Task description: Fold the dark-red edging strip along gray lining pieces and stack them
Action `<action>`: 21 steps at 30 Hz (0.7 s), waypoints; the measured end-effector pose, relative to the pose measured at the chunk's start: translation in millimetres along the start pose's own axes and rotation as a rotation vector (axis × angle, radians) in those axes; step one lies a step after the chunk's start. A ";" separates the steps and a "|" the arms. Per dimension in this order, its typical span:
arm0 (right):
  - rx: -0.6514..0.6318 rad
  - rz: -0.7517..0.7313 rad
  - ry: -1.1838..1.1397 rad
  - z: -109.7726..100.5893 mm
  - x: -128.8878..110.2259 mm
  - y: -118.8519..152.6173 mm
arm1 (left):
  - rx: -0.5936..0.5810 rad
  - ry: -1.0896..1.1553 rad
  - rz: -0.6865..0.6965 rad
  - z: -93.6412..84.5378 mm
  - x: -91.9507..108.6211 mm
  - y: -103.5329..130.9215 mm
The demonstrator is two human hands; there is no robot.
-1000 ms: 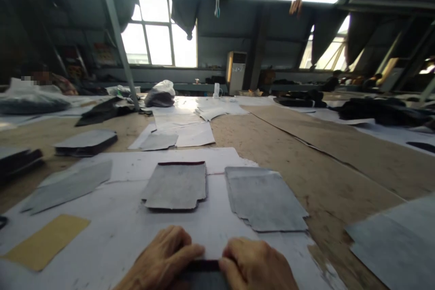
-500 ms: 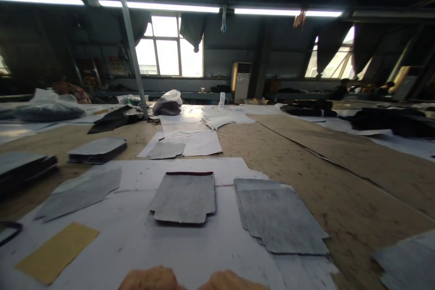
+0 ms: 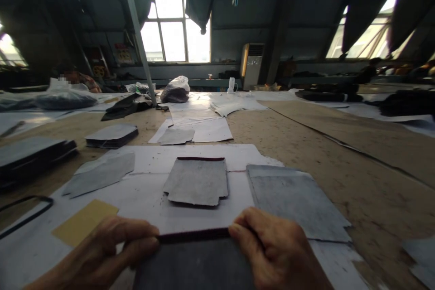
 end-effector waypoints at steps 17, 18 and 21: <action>0.087 0.355 -0.088 15.5 45.9 -132.5 | -0.003 0.124 -0.366 -27.9 -89.4 -127.9; 0.118 0.341 -0.032 18.3 50.5 -140.3 | 0.025 0.086 -0.367 -26.0 -94.9 -136.2; 0.208 0.278 0.156 29.2 59.3 -153.0 | 0.122 -0.070 -0.362 -15.9 -107.2 -149.2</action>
Point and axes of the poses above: each hand's wrist, its own y-axis away from the middle knuckle, its own z-axis out of the palm, x = y × z, the point moved 5 cm from there along -y, towards the middle knuckle, and after that the axes turned 3 degrees about y, right-handed, at the moved point
